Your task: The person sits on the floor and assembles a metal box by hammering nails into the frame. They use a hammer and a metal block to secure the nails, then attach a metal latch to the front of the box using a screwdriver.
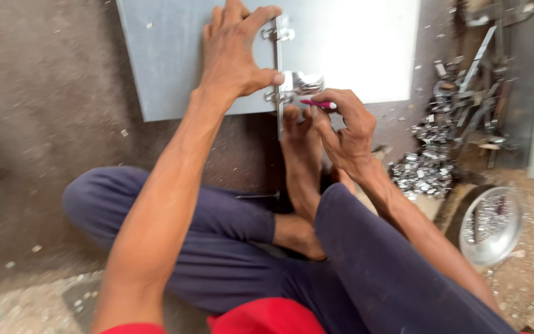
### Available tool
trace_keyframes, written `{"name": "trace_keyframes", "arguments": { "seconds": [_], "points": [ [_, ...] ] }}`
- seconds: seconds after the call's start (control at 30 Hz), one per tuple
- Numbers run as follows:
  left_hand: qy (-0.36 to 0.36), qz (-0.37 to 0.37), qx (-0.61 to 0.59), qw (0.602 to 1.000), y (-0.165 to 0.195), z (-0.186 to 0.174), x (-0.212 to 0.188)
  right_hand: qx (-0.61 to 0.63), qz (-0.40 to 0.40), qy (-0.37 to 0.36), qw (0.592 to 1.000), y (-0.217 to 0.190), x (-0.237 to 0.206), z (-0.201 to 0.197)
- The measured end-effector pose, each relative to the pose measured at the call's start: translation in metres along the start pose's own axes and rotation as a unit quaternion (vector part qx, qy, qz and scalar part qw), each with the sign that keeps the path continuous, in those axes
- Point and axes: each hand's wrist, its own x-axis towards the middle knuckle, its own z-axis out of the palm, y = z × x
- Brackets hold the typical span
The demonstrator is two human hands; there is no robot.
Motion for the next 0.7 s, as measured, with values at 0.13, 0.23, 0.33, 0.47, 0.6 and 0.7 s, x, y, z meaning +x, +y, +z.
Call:
{"name": "trace_keyframes", "arguments": {
  "seconds": [0.13,0.23,0.33,0.47,0.6,0.7],
  "points": [
    [0.013,-0.011,-0.003,1.000,-0.001,0.003,-0.001,-0.012,-0.026,-0.011,1.000,-0.004,0.008,0.018],
    [0.040,0.007,-0.014,0.999,-0.004,0.005,-0.002,-0.019,-0.034,-0.034,0.999,-0.005,0.013,0.017],
    [0.045,0.008,-0.014,0.999,-0.007,0.008,-0.002,-0.020,-0.045,-0.045,0.998,-0.005,0.016,0.016],
    [0.055,0.020,-0.017,0.998,-0.010,0.011,-0.001,-0.037,-0.038,-0.055,0.997,-0.004,0.012,0.019],
    [0.059,0.019,-0.018,0.998,-0.011,0.013,-0.001,-0.034,-0.055,-0.056,0.996,-0.005,0.010,0.021],
    [0.063,0.016,-0.017,0.998,-0.012,0.014,-0.001,-0.024,-0.051,-0.052,0.997,-0.009,0.015,0.026]
  ]
}}
